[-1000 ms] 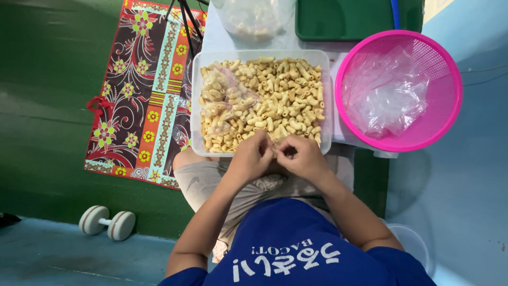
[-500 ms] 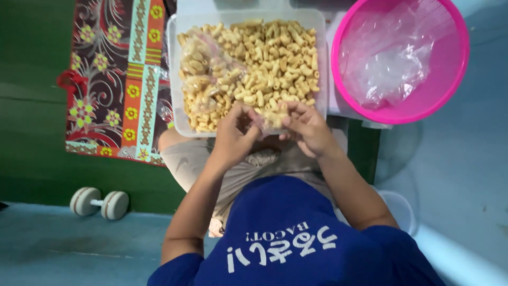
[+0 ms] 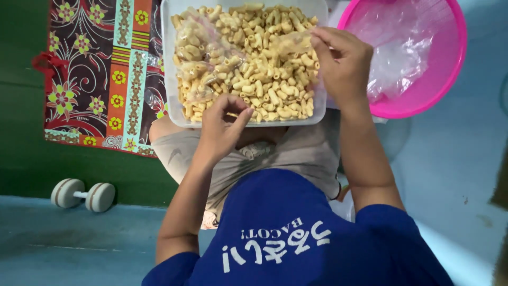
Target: Manually filling small plastic bags with macaroni-shaped crackers from a large plastic container.
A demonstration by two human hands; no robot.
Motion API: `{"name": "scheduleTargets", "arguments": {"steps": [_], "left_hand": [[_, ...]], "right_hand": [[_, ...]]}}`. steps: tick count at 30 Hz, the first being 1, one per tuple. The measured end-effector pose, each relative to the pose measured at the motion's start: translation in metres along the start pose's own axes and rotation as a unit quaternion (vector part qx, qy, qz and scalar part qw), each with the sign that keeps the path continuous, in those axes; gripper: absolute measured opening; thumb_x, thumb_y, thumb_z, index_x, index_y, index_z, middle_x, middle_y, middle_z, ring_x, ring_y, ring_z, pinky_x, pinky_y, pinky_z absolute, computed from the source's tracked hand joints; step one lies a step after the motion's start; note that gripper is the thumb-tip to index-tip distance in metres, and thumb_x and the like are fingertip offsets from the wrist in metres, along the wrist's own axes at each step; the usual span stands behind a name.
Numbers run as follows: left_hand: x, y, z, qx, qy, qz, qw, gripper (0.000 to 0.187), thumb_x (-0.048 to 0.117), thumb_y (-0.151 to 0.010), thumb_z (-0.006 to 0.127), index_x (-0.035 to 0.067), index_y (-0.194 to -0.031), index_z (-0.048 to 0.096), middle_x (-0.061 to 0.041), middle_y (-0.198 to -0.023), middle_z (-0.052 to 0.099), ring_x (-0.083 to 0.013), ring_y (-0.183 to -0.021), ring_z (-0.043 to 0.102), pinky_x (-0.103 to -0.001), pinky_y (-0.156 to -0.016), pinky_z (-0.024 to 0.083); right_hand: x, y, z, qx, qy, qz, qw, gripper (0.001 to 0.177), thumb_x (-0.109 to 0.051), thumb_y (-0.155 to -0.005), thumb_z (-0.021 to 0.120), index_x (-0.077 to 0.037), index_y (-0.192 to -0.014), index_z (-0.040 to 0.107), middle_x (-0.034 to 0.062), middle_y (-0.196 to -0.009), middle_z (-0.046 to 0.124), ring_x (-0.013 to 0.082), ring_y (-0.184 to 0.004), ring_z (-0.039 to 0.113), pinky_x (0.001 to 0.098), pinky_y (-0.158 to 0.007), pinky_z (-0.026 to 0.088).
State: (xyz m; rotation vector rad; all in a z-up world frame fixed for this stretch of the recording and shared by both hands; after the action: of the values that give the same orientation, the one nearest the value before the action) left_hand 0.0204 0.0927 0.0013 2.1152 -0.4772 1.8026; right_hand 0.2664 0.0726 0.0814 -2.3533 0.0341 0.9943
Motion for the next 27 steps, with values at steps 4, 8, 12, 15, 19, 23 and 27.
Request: {"name": "scheduleTargets", "arguments": {"steps": [4,8,12,15,19,23,27], "left_hand": [[-0.003,0.004,-0.012,0.016,-0.029,0.000,0.999,0.007,0.005,-0.090,0.072,0.002,-0.093,0.066,-0.003,-0.082,0.065,-0.0114,-0.074,0.060,-0.024,-0.068,0.053],[-0.005,0.003,-0.028,0.052,-0.053,0.016,0.997,0.008,0.003,-0.091,0.073,0.003,-0.091,0.065,-0.005,-0.084,0.065,-0.0130,-0.073,0.061,-0.025,-0.068,0.054],[0.013,-0.006,-0.051,0.101,-0.130,0.092,0.982,0.012,-0.002,-0.090,0.072,0.002,-0.096,0.061,-0.007,-0.088,0.063,-0.0166,-0.076,0.060,-0.027,-0.066,0.052],[0.029,-0.014,-0.063,0.125,-0.258,0.155,0.945,0.021,-0.001,-0.091,0.073,0.002,-0.108,0.061,-0.012,-0.102,0.063,-0.0254,-0.091,0.060,-0.034,-0.077,0.051],[0.040,-0.035,-0.052,0.084,-0.440,0.244,0.860,0.046,-0.004,-0.087,0.074,0.005,-0.130,0.061,-0.014,-0.128,0.060,-0.0361,-0.113,0.056,-0.045,-0.098,0.049],[0.035,-0.053,-0.043,0.072,-0.511,0.262,0.816,0.030,0.007,-0.090,0.076,0.010,-0.118,0.070,-0.006,-0.118,0.064,-0.0279,-0.102,0.058,-0.040,-0.083,0.051],[0.042,-0.057,-0.044,0.073,-0.558,0.247,0.789,0.015,0.005,-0.087,0.064,0.008,-0.100,0.071,-0.010,-0.100,0.063,-0.0302,-0.091,0.057,-0.040,-0.078,0.051]], "right_hand": [[0.001,-0.010,0.009,-0.035,0.077,-0.046,0.995,0.020,0.007,-0.091,0.085,0.006,-0.110,0.081,0.0170,-0.107,0.080,0.0222,-0.075,0.071,0.0296,-0.065,0.057],[0.023,-0.010,-0.012,0.029,0.065,-0.014,0.997,0.013,0.009,-0.098,0.083,0.004,-0.109,0.081,0.0135,-0.087,0.078,0.0146,-0.064,0.060,0.0247,-0.056,0.049],[0.086,0.012,-0.048,0.094,-0.025,0.091,0.991,0.033,0.021,-0.099,0.073,-0.002,-0.123,0.070,0.0129,-0.103,0.074,0.0179,-0.069,0.068,0.0253,-0.051,0.058],[0.126,0.036,-0.092,0.148,0.054,0.095,0.983,0.040,0.022,-0.094,0.069,-0.004,-0.124,0.067,0.0135,-0.105,0.073,0.0204,-0.072,0.070,0.0275,-0.054,0.061],[0.127,0.062,-0.119,0.162,0.323,0.081,0.929,0.052,0.012,-0.094,0.079,-0.009,-0.135,0.055,0.0081,-0.129,0.059,0.0271,-0.106,0.066,0.0353,-0.073,0.058],[0.116,0.065,-0.091,0.071,0.251,0.048,0.964,0.056,0.020,-0.081,0.076,0.000,-0.131,0.062,0.0197,-0.129,0.065,0.0392,-0.112,0.065,0.0466,-0.092,0.054],[0.132,0.075,-0.066,-0.039,0.241,0.153,0.958,0.031,-0.004,-0.094,0.078,0.005,-0.123,0.072,0.0188,-0.127,0.070,0.0361,-0.110,0.065,0.0432,-0.096,0.051]]}}
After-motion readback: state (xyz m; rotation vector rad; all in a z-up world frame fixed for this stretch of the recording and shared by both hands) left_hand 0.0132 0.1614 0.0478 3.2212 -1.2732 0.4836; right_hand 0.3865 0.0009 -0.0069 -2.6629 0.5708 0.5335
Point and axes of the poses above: each hand's wrist, its own y-axis away from the middle knuckle, its own z-axis out of the palm, x = y × z, the point moved 10 cm from there along -y, towards the middle knuckle
